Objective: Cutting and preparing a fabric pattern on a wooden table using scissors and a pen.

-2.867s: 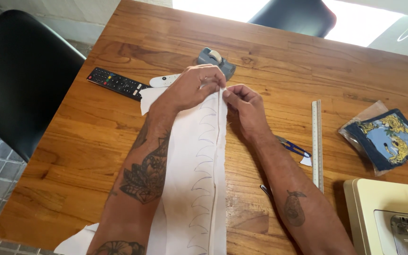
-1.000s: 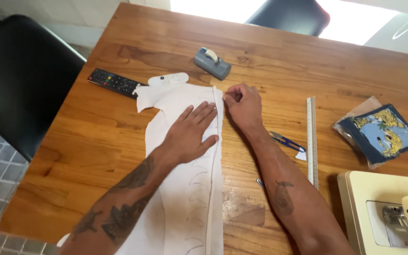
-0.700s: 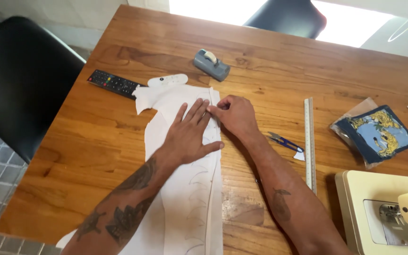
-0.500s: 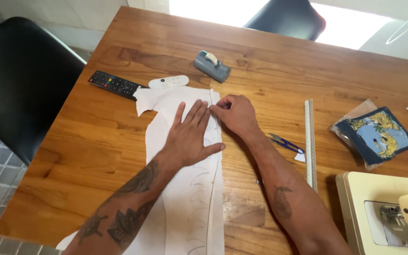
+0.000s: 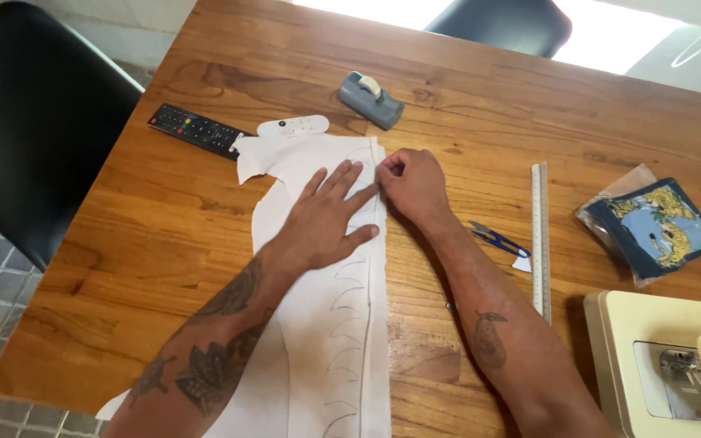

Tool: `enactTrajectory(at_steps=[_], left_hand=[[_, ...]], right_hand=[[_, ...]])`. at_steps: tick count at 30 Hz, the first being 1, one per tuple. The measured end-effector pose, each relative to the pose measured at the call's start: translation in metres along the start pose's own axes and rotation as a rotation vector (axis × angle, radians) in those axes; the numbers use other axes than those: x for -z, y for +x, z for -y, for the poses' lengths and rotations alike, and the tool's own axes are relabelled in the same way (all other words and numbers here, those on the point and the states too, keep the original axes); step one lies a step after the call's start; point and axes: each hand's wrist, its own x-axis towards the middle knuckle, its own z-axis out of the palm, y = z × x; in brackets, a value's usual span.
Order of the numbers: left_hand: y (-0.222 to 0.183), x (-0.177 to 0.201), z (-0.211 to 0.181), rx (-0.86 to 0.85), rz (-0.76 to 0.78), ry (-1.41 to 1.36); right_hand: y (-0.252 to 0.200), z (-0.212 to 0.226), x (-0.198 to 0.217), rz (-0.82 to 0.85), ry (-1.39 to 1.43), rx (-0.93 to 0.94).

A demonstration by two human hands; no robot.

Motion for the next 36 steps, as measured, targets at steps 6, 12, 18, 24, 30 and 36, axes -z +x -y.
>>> enactTrajectory(at_steps=[6, 12, 18, 24, 30, 36], left_hand=[[-0.003, 0.001, -0.003, -0.023, -0.022, 0.046], [0.0, -0.006, -0.004, 0.037, -0.029, 0.055], [0.001, 0.0, -0.008, 0.067, 0.02, 0.04], [0.006, -0.01, 0.001, 0.024, -0.057, 0.086], [0.035, -0.001, 0.006, 0.026, -0.11, 0.105], [0.065, 0.026, 0.007, 0.111, 0.169, 0.123]], right_hand=[[-0.021, 0.03, 0.028, -0.083, 0.055, 0.053], [-0.022, 0.024, 0.022, 0.021, 0.109, 0.0], [-0.02, 0.022, 0.039, 0.09, 0.029, -0.061], [-0.003, 0.004, 0.03, 0.07, -0.009, -0.099], [0.006, -0.016, 0.018, 0.025, -0.008, -0.029], [0.017, -0.041, 0.009, -0.132, 0.115, 0.114]])
